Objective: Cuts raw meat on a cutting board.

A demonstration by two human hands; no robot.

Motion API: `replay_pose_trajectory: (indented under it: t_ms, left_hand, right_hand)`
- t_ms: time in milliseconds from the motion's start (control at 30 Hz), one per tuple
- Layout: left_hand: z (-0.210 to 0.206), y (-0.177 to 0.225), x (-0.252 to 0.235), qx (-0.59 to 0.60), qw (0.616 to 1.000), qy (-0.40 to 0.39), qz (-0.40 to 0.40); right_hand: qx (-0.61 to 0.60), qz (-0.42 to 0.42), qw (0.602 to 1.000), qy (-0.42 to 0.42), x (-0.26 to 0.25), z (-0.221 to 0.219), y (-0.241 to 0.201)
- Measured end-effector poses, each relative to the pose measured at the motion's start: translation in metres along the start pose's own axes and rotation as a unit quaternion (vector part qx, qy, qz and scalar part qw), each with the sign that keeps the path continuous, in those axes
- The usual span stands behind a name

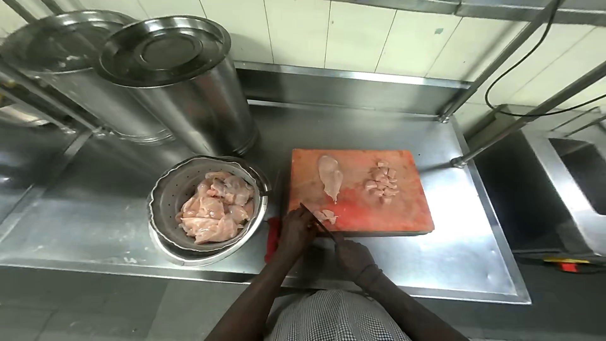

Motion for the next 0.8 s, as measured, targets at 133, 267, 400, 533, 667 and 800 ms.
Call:
replay_pose_trajectory:
  t_ms: [133,267,400,533,667,800]
  left_hand:
    - [0.001,0.004,-0.003,-0.03,0.999,-0.021,0.036]
    - [0.002,0.011,-0.006,-0.062,0.993,-0.022,0.096]
    - [0.014,0.021,-0.005,-0.019,0.982,-0.018,0.189]
    - [0.022,0.03,-0.003,0.048,0.981,0.008,0.186]
    - [0.005,0.039,-0.029,-0.011,0.985,-0.074,0.155]
    - [-0.013,0.061,-0.053,-0.108,0.957,-0.205,0.175]
  right_hand:
    - [-0.017,0.005,1.0,0.001,-0.006,-0.007,0.002]
    - [-0.018,-0.017,0.999,-0.033,0.014,-0.022,0.02]
    - [-0.021,-0.022,0.997,-0.069,0.036,-0.031,0.04]
    - [-0.153,-0.045,0.986,0.059,0.057,-0.055,0.074]
    - [-0.271,-0.132,0.942,0.145,0.073,-0.083,0.107]
    - [-0.395,-0.204,0.881,0.16,0.078,-0.111,0.135]
Point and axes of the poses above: each hand's wrist, its own x-axis away from the middle knuckle, its own z-axis out of the back of the hand, y = z × x, the point moved 2 cm from there along -x, towards the middle knuckle, and after that the axes turned 12 degrees about x, right-handed, at the moved point
